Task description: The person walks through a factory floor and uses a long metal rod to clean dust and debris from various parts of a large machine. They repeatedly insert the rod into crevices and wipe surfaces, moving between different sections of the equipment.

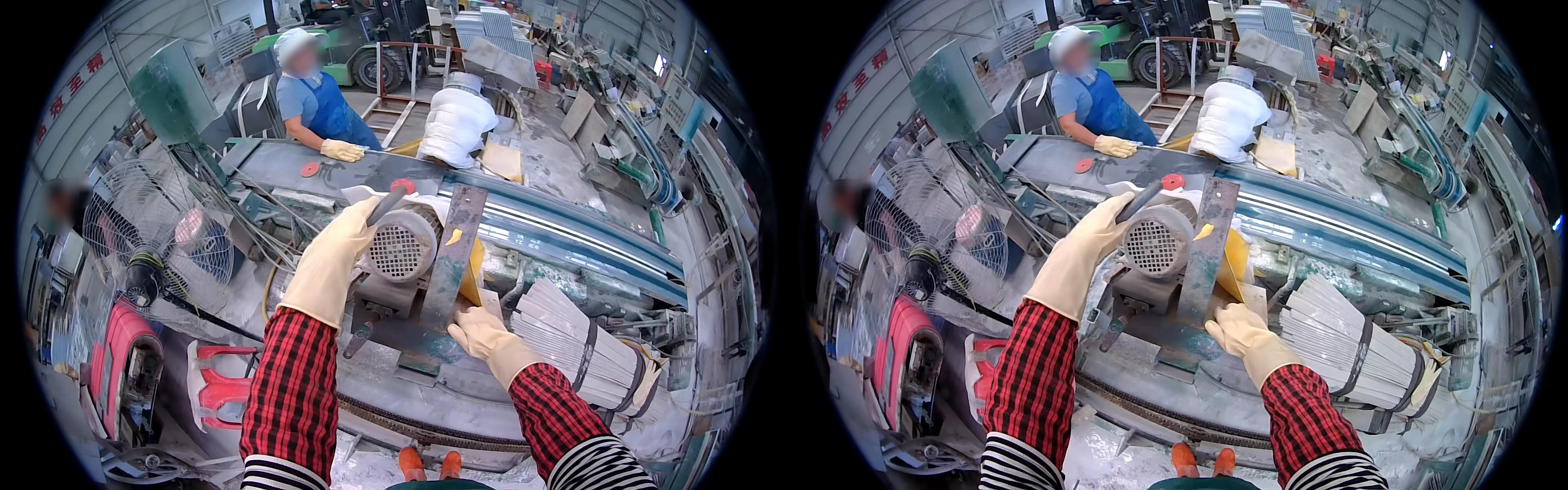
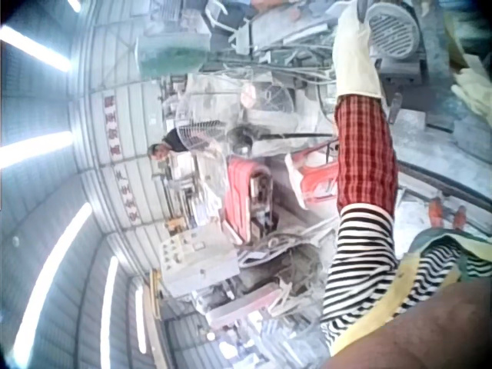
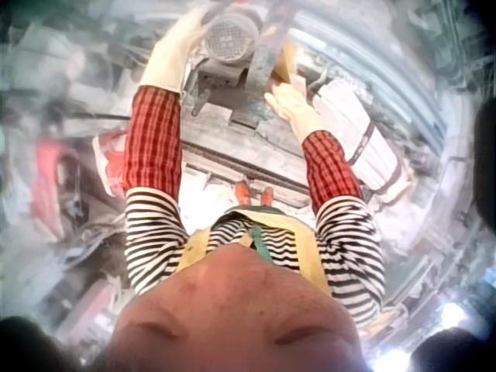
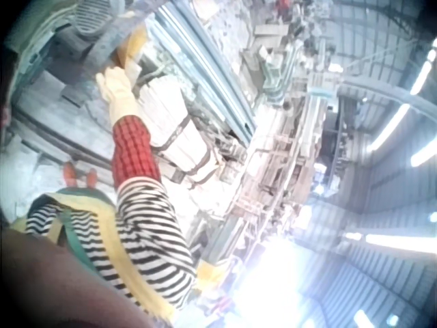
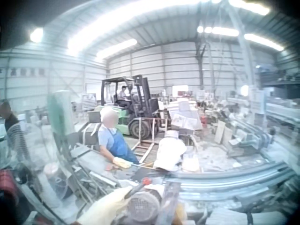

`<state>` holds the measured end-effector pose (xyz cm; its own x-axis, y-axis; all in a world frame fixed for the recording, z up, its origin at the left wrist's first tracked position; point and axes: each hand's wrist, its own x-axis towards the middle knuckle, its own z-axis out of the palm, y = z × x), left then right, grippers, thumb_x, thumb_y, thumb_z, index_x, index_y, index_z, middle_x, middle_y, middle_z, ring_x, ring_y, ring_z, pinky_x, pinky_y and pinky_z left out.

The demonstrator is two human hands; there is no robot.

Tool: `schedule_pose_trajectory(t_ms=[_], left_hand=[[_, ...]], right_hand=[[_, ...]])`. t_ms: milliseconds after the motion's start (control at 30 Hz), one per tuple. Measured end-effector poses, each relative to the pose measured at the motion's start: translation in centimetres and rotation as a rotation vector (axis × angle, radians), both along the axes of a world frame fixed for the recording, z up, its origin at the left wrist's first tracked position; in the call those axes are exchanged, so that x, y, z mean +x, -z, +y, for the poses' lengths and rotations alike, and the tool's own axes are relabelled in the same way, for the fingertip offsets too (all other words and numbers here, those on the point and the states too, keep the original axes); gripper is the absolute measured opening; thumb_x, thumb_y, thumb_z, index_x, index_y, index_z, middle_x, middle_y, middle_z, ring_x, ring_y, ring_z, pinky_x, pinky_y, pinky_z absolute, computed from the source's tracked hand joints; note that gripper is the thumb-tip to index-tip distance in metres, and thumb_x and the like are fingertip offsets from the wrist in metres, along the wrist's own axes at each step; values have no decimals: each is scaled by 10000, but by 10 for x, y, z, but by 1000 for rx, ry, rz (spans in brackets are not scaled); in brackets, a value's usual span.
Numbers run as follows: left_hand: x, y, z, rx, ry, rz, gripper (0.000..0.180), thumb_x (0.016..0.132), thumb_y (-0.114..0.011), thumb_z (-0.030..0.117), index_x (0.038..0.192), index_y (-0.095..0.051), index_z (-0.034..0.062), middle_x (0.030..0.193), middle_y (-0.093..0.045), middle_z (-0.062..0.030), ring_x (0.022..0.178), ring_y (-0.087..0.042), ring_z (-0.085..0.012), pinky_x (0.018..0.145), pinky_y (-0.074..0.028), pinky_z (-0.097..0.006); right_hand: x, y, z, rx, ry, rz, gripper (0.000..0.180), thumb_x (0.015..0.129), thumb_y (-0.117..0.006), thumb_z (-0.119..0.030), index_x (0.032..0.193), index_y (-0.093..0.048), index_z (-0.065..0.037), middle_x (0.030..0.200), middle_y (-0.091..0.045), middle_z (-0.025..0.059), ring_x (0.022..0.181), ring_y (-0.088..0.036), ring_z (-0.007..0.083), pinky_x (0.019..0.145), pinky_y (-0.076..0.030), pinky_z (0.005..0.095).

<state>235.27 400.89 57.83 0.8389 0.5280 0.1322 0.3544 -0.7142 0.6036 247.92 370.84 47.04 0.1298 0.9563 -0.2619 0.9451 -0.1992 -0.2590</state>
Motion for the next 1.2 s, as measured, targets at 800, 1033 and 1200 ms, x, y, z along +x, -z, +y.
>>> schedule_pose_trajectory(t_ms=[800, 1033, 1200], left_hand=[[-191, 70, -79, -838, -717, -183, 279, 970, -597, 285, 1156, -559, 80, 693, -613, -39, 450, -456, -80, 410, -350, -225], [-222, 133, -131, -1082, -739, -256, 275, 975, -631, 206, 1208, -551, 85, 758, -650, -42, 493, -517, -87, 427, -398, -217], [-287, 214, -196, -1191, -809, -42, 221, 950, -680, 269, 1003, -582, 78, 732, -656, -47, 494, -562, -128, 434, -453, -270]], right_hand=[[6, 25, 2, 16, 71, 41, 451, 1006, -441, -362, 1065, -650, 33, 1059, -658, 259, 1070, -620, 399, 933, -501, 449], [1, 7, -2, 32, -18, -58, 303, 994, -442, -281, 1033, -634, -49, 1037, -644, 200, 1017, -619, 369, 891, -513, 453], [-1, -7, -5, 28, -44, -101, 221, 984, -438, -233, 1009, -615, -103, 1041, -626, 164, 1025, -603, 347, 872, -516, 449]])
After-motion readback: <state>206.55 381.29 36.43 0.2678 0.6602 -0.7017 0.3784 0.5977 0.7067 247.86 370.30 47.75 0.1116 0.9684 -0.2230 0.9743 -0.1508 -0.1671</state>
